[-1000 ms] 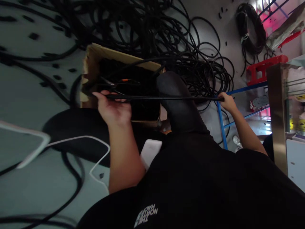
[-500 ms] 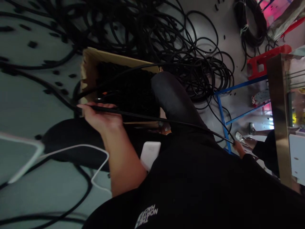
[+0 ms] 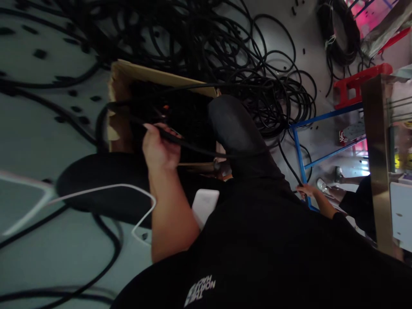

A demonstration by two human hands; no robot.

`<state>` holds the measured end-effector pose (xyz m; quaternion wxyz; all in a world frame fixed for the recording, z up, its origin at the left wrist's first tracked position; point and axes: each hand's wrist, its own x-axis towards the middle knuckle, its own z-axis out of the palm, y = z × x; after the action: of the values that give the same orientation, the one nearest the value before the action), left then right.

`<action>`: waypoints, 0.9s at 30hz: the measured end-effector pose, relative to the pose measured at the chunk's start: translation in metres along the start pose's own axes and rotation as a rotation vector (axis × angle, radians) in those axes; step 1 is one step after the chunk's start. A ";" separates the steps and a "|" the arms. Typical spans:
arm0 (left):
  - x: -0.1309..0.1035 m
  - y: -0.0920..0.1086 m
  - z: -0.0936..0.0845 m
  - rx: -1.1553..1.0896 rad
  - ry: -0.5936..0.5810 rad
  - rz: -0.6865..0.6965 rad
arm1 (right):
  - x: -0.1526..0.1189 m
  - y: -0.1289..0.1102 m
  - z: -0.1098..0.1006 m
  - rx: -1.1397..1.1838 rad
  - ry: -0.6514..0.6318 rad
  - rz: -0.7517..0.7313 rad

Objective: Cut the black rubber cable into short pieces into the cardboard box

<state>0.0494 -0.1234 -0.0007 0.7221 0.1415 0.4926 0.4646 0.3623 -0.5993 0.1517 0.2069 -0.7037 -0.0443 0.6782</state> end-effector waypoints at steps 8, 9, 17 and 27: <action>-0.007 -0.026 -0.001 0.062 -0.473 -0.064 | 0.095 -0.167 -0.002 -0.027 -0.581 -0.444; -0.010 -0.028 -0.001 0.093 -0.524 -0.072 | 0.106 -0.194 0.016 -0.036 -0.614 -0.534; -0.026 -0.019 0.011 0.134 -0.501 -0.060 | 0.168 -0.296 0.144 0.026 -0.342 -0.690; -0.010 -0.032 -0.006 0.190 -0.494 -0.091 | 0.177 -0.438 -0.048 0.369 0.050 -1.377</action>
<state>0.0610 -0.1497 -0.0193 0.8242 0.2953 0.3487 0.3346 0.5181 -0.1512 0.1391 0.7049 -0.4847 -0.3585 0.3737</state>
